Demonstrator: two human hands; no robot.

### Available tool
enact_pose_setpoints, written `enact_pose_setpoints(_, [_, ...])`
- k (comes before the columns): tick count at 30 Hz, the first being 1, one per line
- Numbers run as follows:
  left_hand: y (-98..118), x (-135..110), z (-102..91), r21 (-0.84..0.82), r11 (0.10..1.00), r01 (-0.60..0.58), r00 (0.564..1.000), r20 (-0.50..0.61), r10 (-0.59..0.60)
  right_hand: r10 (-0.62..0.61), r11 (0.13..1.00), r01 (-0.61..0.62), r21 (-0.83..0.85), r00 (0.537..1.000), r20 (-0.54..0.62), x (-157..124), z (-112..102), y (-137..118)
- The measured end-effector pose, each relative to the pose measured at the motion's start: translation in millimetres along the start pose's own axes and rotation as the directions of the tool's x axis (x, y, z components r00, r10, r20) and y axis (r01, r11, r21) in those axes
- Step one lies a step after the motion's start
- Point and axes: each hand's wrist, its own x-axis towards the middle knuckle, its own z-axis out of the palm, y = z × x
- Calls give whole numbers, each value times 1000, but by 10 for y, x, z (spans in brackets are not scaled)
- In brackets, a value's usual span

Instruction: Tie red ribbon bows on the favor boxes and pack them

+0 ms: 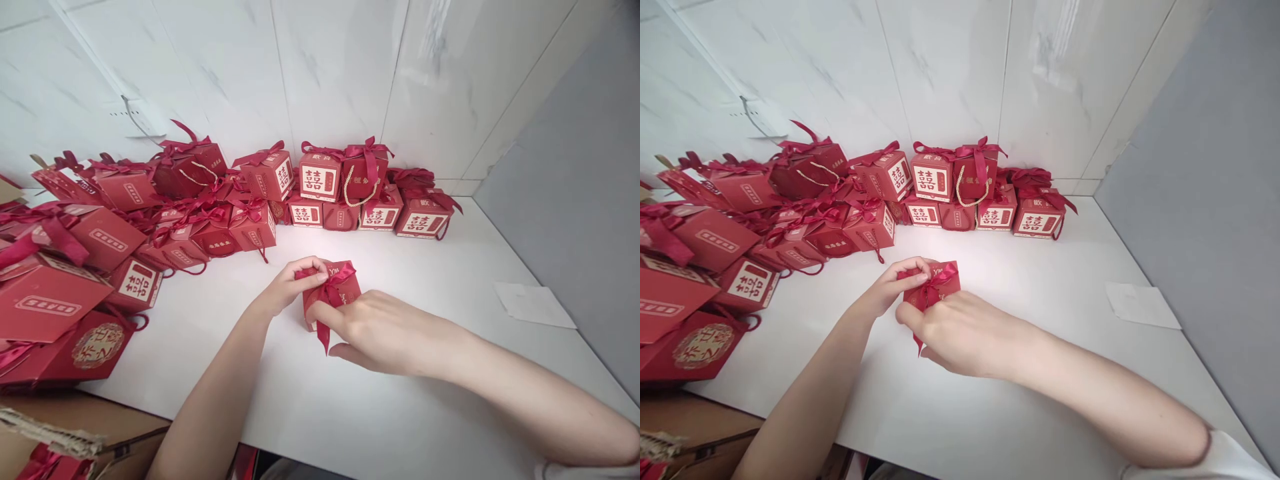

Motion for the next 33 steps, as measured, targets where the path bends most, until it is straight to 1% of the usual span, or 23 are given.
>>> enact_pose_setpoints(2, [-32,22,35,-33,999,-5,1000,-14,5,-25,998,19,-56,995,-97,16,26,60])
enact_pose_setpoints(6, [-55,29,31,3,999,-36,999,-36,36,-92,982,47,-182,964,-250,96,152,170])
enact_pose_setpoints(8, [-55,26,20,16,999,-45,999,-27,45,-155,965,79,-250,941,-302,130,191,182])
enact_pose_setpoints(10, [-49,26,19,33,998,-50,998,-22,51,-216,949,105,-299,904,-368,139,192,173])
enact_pose_setpoints(12, [-39,26,25,41,998,-40,999,-23,41,-239,946,109,-304,869,-433,125,167,160])
enact_pose_setpoints(14, [-25,25,33,37,999,-17,1000,-23,18,-202,960,79,-268,859,-470,99,136,150])
enact_pose_setpoints(16, [-12,21,38,30,1000,5,1000,-22,-4,-161,971,58,-232,878,-451,73,117,129])
enact_pose_setpoints(17, [-7,18,40,25,1000,18,1000,-18,-17,-164,970,70,-231,894,-416,62,114,108])
enact_pose_setpoints(18, [-4,15,40,21,999,31,999,-16,-31,-187,966,103,-239,913,-362,53,116,79])
enact_pose_setpoints(19, [-3,12,40,22,999,43,999,-17,-42,-235,955,165,-245,927,-292,44,123,41])
enact_pose_setpoints(21, [-4,12,40,39,998,47,998,-33,-46,-345,920,306,-243,929,-137,30,148,-48])
enact_pose_setpoints(22, [-5,13,40,53,998,38,998,-46,-35,-377,905,352,-237,924,-65,23,163,-94])
enact_pose_setpoints(24, [-7,16,38,77,997,14,998,-67,-9,-382,896,382,-226,923,44,9,184,-165])
enact_pose_setpoints(25, [-5,15,34,81,997,6,998,-69,-1,-367,901,374,-220,927,73,2,186,-186])
enact_pose_setpoints(26, [1,10,29,77,997,6,998,-63,-1,-349,909,359,-210,933,85,-6,179,-195])
enact_pose_setpoints(28, [25,-12,6,64,998,24,999,-23,-23,-335,922,340,-183,941,59,-23,136,-183])
enact_pose_setpoints(31, [89,-81,-58,98,994,41,996,71,-48,-301,939,285,-192,952,-58,-62,9,-98])
enact_pose_setpoints(33, [143,-144,-114,182,983,21,993,112,-42,-232,959,200,-199,961,-153,-103,-101,0])
